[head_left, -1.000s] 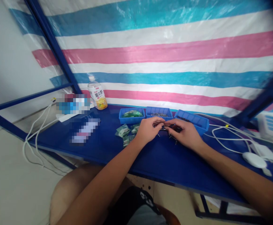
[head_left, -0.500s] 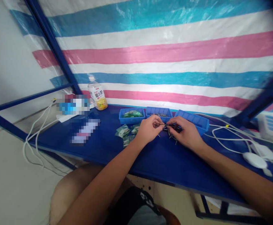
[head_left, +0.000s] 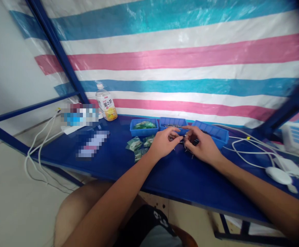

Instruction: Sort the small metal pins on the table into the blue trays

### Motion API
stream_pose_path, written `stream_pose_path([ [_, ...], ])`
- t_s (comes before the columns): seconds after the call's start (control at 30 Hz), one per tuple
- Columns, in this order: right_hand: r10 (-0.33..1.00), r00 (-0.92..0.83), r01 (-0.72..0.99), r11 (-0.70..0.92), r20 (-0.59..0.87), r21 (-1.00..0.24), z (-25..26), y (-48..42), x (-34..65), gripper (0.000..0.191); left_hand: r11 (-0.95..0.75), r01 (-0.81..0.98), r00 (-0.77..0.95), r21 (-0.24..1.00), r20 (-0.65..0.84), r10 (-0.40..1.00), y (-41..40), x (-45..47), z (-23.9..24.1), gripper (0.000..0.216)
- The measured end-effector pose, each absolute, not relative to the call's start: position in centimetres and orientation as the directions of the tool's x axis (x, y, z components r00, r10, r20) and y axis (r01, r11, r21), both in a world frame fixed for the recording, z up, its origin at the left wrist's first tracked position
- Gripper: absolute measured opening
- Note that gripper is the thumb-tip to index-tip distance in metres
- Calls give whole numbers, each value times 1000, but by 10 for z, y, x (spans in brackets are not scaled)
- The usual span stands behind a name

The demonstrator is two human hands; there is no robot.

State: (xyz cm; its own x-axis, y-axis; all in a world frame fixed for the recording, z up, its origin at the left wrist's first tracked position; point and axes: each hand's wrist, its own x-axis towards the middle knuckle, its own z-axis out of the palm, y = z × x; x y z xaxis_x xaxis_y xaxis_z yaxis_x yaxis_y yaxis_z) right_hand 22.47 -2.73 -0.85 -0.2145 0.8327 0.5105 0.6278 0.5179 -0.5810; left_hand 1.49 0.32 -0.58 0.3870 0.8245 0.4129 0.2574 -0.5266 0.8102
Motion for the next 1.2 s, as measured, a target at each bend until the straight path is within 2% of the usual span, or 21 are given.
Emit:
stream_pose_path([
  [0.13, 821, -163, 675, 498, 548, -544, -10, -25, 228, 20, -533, 283, 460, 797, 375, 805, 3, 14, -7, 31],
  [0.3, 775, -210, 676, 555, 596, -484, -8, -25, 228, 11, -587, 254, 451, 769, 443, 775, 5, 15, -10, 33],
  [0.67, 729, -344, 575, 662, 592, -481, -15, -22, 227, 21, -450, 122, 409, 884, 369, 835, 13, 14, -17, 45],
  [0.87, 802, -217, 641, 547, 556, -539, -13, -27, 227, 28, -464, 155, 350, 872, 391, 851, 13, 15, -15, 40],
  [1.03, 796, -275, 655, 565, 539, -501, -7, -28, 227, 21, -464, 227, 357, 856, 370, 858, 11, 14, -13, 31],
  [1.2, 811, -306, 683, 552, 499, -479, -9, -26, 228, 19, -487, 271, 339, 830, 391, 855, 7, 14, -7, 32],
])
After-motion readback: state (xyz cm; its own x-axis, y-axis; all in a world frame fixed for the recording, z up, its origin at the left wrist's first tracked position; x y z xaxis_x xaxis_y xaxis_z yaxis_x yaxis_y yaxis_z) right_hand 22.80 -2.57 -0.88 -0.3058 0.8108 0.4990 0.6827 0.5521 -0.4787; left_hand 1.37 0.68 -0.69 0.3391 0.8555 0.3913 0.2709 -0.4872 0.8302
